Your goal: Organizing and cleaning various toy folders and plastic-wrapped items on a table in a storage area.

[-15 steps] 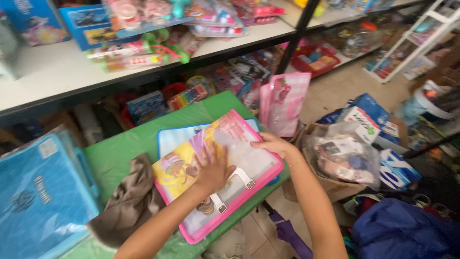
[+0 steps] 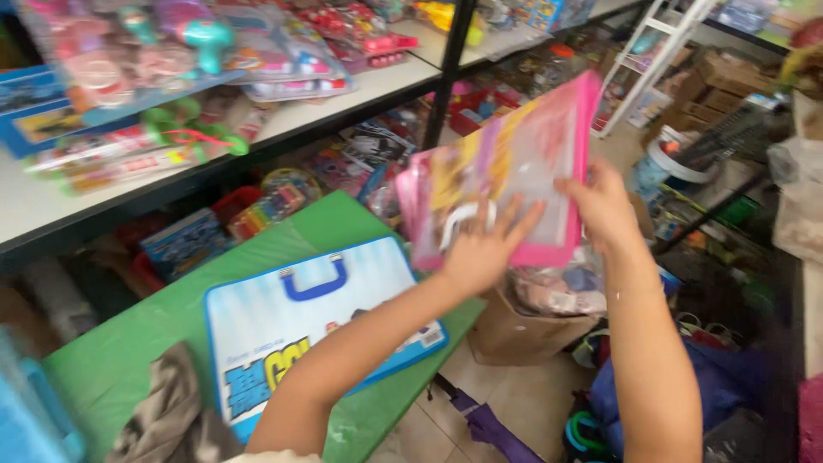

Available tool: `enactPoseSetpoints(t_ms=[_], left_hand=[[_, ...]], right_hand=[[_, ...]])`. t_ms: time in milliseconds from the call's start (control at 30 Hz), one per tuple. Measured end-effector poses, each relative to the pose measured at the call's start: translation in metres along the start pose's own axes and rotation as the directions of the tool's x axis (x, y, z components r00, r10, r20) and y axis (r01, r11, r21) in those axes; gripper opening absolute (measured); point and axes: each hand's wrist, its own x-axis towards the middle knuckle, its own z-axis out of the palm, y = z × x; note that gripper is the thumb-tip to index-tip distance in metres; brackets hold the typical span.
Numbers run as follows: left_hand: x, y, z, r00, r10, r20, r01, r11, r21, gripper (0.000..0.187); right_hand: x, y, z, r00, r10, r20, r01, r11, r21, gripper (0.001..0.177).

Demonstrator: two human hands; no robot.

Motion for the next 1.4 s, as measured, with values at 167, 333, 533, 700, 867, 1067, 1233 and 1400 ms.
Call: enactPoseSetpoints(t_ms=[167, 333, 533, 700, 867, 1067, 1233, 1400], left_hand=[[0.059, -0.037, 0.03, 0.998, -0.009, 0.066, 0.051, 0.744, -0.666, 0.093], [0.076, -0.094, 0.161, 0.983, 0.052, -0.178, -0.178, 0.531, -0.829, 0.099], [0.05, -0.155, 0.294, 0.987, 0.159, -0.01, -0.08, 0.441, -0.894, 0.106], [0.012, -0.205, 0.396, 0.781, 0.059, 0.622, 0.277, 0.86, -0.429, 0.066], [-0.003, -0.228, 0.399, 0.675, -0.036, 0.737, 0.406, 0.852, -0.331, 0.052], [0.013, -0.261, 0.435, 0.839, -0.072, 0.539, 0.383, 0.781, -0.493, 0.063], [0.033, -0.243, 0.337, 0.547, -0.22, 0.808, 0.491, 0.866, -0.096, 0.057], [0.029, -0.241, 0.325, 0.751, -0.349, 0.56, 0.567, 0.776, -0.276, 0.076]], right_hand=[[0.08, 0.028, 0.001, 0.942, -0.321, -0.1, 0.3, 0.936, -0.185, 0.046], [0.14, 0.1, 0.057, 0.835, -0.543, -0.084, 0.473, 0.788, -0.394, 0.047], [0.2, 0.293, 0.14, 0.935, -0.352, -0.043, 0.325, 0.899, -0.294, 0.064], [0.193, 0.353, 0.205, 0.728, -0.676, -0.114, 0.398, 0.552, -0.732, 0.136], [0.197, 0.314, 0.223, 0.933, 0.361, 0.005, -0.354, 0.917, -0.185, 0.105], [0.255, 0.353, 0.207, 0.84, 0.494, 0.226, -0.503, 0.864, -0.019, 0.07], [0.221, 0.333, 0.224, 0.78, 0.582, 0.231, -0.613, 0.785, 0.089, 0.07], [0.257, 0.392, 0.225, 0.885, 0.377, 0.274, -0.426, 0.892, 0.148, 0.051]])
